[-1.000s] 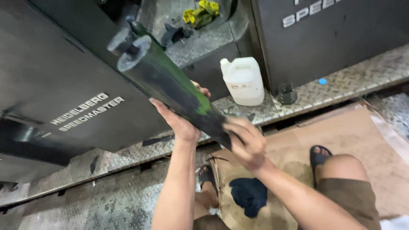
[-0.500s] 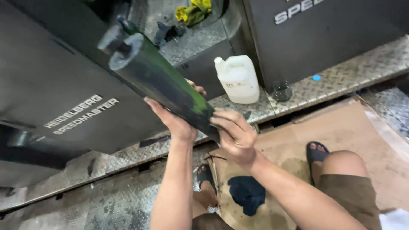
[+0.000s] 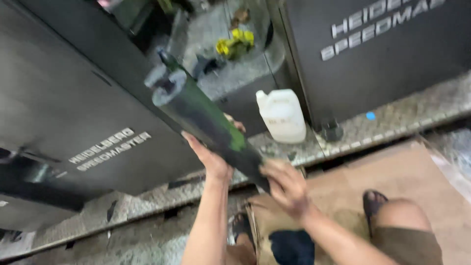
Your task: Cleaning ink and debris from a printing press roller using a cloth and solvent.
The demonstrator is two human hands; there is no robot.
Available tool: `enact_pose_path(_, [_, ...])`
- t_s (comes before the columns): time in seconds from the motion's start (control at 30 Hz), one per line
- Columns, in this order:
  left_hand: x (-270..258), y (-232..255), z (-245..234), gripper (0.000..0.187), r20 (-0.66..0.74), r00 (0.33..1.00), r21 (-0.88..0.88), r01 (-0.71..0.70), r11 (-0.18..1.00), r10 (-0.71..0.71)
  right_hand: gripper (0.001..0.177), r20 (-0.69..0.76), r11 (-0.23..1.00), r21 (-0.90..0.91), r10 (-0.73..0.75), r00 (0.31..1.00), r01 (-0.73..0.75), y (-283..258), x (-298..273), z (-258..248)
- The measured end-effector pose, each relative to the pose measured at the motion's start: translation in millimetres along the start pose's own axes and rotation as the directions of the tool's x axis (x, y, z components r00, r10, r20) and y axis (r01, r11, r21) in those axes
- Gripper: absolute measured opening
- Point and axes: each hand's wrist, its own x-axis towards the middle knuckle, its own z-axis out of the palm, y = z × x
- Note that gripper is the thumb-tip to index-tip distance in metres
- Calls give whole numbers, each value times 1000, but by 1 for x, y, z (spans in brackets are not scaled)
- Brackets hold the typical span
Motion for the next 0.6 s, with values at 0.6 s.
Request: enact_pose_path(0.6, [1, -3, 2, 90, -203, 978, 81, 55, 995, -37, 23, -126, 993, 89, -71, 990, 83, -8, 30, 9])
